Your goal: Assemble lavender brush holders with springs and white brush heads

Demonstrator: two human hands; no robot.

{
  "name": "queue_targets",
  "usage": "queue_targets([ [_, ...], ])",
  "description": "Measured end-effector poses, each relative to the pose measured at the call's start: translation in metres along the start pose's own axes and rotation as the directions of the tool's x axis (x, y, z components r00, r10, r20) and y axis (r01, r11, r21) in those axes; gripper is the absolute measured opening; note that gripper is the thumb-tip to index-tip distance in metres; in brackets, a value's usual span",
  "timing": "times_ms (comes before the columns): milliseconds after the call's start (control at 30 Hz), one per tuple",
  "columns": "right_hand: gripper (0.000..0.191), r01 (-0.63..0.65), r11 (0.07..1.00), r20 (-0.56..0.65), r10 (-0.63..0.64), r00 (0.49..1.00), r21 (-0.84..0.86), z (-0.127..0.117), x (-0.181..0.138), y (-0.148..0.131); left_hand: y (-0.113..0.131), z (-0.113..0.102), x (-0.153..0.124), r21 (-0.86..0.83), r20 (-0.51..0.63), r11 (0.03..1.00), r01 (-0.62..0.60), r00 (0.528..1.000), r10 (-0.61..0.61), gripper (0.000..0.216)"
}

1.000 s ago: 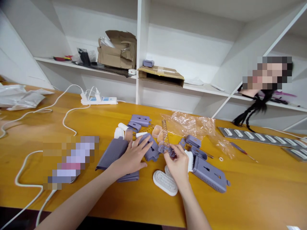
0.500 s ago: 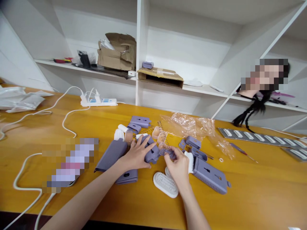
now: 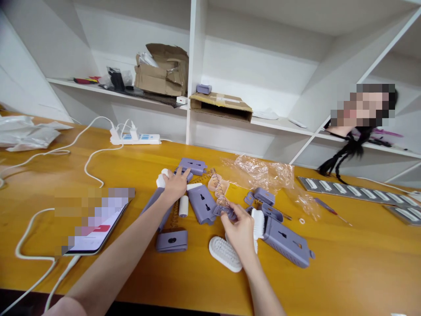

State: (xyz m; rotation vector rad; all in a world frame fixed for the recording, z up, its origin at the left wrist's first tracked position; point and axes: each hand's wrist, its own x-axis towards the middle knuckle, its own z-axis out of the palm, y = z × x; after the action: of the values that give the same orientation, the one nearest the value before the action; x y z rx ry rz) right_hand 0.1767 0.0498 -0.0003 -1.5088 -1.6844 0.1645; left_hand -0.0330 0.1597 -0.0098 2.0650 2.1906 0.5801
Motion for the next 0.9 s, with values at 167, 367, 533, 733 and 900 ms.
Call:
queue_targets([
  [167,0.026,-0.017,1.000,0.004,0.017,1.000,0.008,0.000,0.000,-0.002,0.003,-0.003,-0.001,0.012,-0.048,0.999,0.030,0.998,-0.030,0.038],
  [367,0.025,-0.013,1.000,-0.005,0.014,1.000,0.015,-0.001,0.000,-0.002,0.003,-0.004,0.000,-0.008,-0.004,1.000,-0.015,1.000,0.015,0.043],
  [533,0.025,-0.012,1.000,-0.012,0.012,1.000,0.014,-0.001,0.000,-0.001,0.000,0.000,0.001,-0.034,0.013,0.998,-0.044,0.999,0.044,0.040],
  [733,0.026,-0.022,0.999,-0.005,0.022,1.000,0.033,-0.001,0.000,-0.004,0.002,-0.012,-0.001,-0.093,-0.049,0.993,-0.074,0.996,0.070,0.044],
  [900,0.028,-0.082,0.991,0.024,0.080,0.997,0.106,0.002,-0.002,-0.001,0.012,-0.034,-0.018,-0.386,-0.293,0.903,-0.191,0.953,0.076,0.035],
])
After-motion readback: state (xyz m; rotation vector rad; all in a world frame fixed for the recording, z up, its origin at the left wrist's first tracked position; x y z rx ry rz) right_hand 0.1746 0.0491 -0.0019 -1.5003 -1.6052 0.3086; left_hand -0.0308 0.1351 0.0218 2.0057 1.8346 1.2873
